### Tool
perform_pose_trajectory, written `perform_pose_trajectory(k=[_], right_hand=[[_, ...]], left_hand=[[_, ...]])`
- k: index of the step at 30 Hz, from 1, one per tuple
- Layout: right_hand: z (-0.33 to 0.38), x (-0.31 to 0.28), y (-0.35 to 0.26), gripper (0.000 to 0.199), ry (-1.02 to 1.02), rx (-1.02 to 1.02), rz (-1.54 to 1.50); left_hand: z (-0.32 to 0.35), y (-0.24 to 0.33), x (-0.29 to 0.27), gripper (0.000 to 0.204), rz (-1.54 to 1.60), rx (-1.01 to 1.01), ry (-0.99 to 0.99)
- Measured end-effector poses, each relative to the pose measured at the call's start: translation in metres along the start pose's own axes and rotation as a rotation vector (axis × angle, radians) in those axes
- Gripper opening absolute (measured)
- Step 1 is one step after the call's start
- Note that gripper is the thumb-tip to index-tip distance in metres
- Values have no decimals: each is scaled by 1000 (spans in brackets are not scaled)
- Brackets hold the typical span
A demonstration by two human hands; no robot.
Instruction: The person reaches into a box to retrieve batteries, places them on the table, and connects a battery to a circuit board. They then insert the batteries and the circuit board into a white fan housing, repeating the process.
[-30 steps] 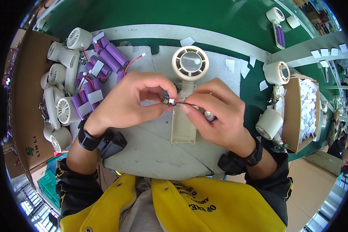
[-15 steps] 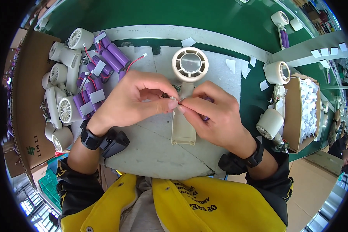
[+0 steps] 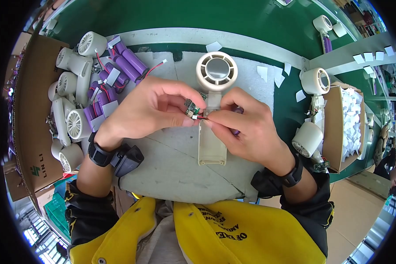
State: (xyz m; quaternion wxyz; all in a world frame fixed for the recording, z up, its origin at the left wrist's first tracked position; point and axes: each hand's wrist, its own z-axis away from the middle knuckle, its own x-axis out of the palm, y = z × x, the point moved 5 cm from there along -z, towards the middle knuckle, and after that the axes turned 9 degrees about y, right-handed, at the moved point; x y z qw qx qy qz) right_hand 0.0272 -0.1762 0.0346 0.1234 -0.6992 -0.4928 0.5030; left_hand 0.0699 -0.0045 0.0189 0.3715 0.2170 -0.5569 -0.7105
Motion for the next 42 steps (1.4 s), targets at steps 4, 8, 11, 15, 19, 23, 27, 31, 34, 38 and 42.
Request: perform_pose_trajectory(k=[4, 8, 11, 15, 19, 23, 27, 31, 34, 38, 42], right_hand=[[0, 0, 1, 17, 16, 73, -12], [0, -2, 0, 14, 44, 100, -20], [1, -3, -2, 16, 31, 71, 23], [-2, 8, -8, 10, 33, -21, 15], [1, 13, -2, 14, 85, -32, -32], [0, 13, -7, 27, 101, 141, -67], [1, 17, -3, 38, 159, 137, -52], [0, 24, -3, 40, 237, 18, -51], [-1, 24, -1, 39, 269, -8, -47], [-2, 27, 7, 37, 265, 11, -61], [-5, 35, 9, 35, 251, 9, -97]], left_hand=[[-1, 4, -1, 33, -39, 28, 40], [-1, 9, 0, 35, -95, 63, 62], [-1, 6, 2, 37, -67, 168, 107], [8, 2, -2, 37, -46, 232, 139], [9, 1, -1, 36, -123, 180, 172], [12, 7, 3, 37, -227, 274, 184], [11, 10, 6, 39, -354, 353, 184], [19, 2, -3, 40, -401, 317, 257], [18, -3, -10, 39, -405, 286, 291], [12, -9, -19, 35, -446, 295, 317], [14, -9, -25, 33, -461, 321, 362]])
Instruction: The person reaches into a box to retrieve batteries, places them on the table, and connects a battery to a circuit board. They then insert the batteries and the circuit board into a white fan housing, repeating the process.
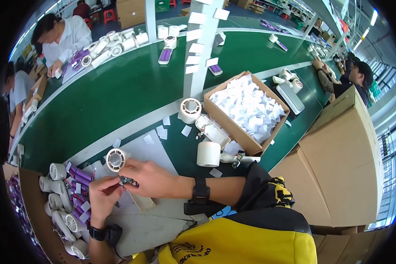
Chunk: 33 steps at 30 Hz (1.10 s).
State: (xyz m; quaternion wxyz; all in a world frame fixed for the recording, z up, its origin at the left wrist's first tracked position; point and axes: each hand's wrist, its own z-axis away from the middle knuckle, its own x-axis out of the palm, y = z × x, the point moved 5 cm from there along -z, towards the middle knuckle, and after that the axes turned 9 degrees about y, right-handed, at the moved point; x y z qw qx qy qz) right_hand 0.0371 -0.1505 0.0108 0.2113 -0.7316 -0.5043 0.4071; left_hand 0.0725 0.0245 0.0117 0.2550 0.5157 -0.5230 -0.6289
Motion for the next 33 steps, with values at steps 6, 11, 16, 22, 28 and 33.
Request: perform_pose_trajectory(k=[6, 11, 16, 22, 28, 33], right_hand=[[0, 4, 3, 37, -25, 23, -30], [1, -5, -5, 35, 52, 50, -52], [2, -15, -5, 30, 38, 148, -30], [-2, -23, -8, 22, -89, 427, -18], [-1, -30, -11, 18, -121, 369, 115], [-1, -31, -14, 18, -155, 311, 135]], left_hand=[[0, 9, 1, 26, 6, 38, 14], [3, 22, 4, 19, -132, 238, 1], [0, 19, 14, 18, -53, 210, 5], [-3, 16, 19, 26, 126, 52, -40], [-1, 18, 29, 35, 200, -96, -137], [0, 16, 34, 34, 223, -115, -177]])
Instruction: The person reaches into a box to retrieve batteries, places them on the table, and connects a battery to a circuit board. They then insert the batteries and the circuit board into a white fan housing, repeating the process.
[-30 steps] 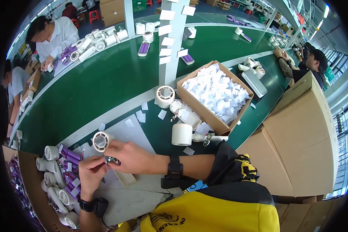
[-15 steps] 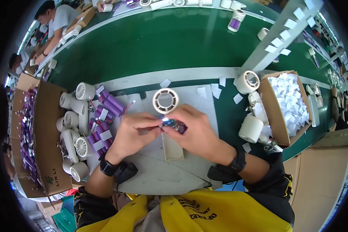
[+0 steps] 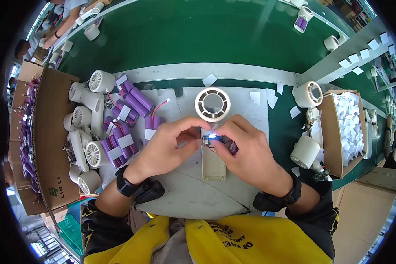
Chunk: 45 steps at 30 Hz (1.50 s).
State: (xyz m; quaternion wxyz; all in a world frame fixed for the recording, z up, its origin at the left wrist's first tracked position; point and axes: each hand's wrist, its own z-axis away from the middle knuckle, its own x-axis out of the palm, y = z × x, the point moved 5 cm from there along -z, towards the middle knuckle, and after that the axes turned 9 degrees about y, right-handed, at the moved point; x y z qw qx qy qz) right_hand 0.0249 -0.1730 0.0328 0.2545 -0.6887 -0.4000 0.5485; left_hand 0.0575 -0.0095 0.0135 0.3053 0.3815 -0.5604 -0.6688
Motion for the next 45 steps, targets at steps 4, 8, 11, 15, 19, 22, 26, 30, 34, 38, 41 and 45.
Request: perform_pose_trajectory(k=[4, 8, 11, 15, 19, 22, 26, 30, 34, 38, 41, 45], right_hand=[[2, 2, 0, 18, 31, -39, 32], [1, 0, -2, 20, 55, -133, 57], [1, 1, -2, 21, 69, -124, 71], [1, 1, -1, 19, 83, -124, 76], [2, 2, 0, 17, 85, -122, 73], [2, 3, -1, 16, 83, -118, 74], [1, 3, -1, 16, 81, -97, 81], [-1, 2, 3, 17, 74, 0, 55], [-5, 2, 11, 20, -25, 190, -27], [-6, -1, 8, 25, -280, 296, -122], [0, -5, 9, 31, -440, 318, -166], [-2, -12, 5, 46, -350, -15, -133]], left_hand=[[0, 0, 0, 33, 10, -2, 20], [0, 2, 0, 33, 4, 21, 31], [0, 2, 0, 33, 11, 17, 34], [-1, 0, 0, 31, -11, -8, 41], [0, 0, 1, 31, -24, -36, 65], [0, -1, 2, 30, -21, -50, 85], [-1, -2, 4, 29, -5, -53, 120], [-2, 3, 3, 33, -76, 18, 139], [-2, 9, 4, 39, -259, 144, 106], [-1, 6, 3, 42, -291, 211, 155], [-2, 8, 3, 42, -282, 248, 180], [-2, 14, -9, 42, -338, 213, 143]])
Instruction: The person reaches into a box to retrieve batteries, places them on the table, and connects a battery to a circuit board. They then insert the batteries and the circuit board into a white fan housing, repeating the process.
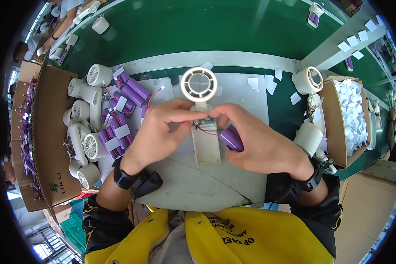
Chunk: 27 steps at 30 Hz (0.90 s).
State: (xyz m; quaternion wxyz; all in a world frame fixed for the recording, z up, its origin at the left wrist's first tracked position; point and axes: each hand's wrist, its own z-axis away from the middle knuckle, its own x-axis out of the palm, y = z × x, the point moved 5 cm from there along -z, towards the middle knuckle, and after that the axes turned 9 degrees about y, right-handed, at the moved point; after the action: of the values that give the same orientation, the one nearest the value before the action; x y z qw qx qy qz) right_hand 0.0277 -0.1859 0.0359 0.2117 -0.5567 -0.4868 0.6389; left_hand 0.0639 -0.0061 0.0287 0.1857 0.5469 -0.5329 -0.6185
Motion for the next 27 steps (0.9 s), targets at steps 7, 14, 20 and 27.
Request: perform_pose_trajectory(k=[7, 14, 20, 27], right_hand=[[-5, -23, 11, 26, 55, 433, 61], [1, -24, -10, 15, 214, -32, 479], [6, -14, -23, 12, 213, -216, 509], [7, -8, -23, 13, 195, -185, 628]], left_hand=[[-1, -9, -2, 41, 203, -109, -25], [1, -10, 2, 38, 208, -147, 12], [3, -6, 2, 39, 194, -169, 15], [6, -7, 6, 39, 219, -224, 54]])
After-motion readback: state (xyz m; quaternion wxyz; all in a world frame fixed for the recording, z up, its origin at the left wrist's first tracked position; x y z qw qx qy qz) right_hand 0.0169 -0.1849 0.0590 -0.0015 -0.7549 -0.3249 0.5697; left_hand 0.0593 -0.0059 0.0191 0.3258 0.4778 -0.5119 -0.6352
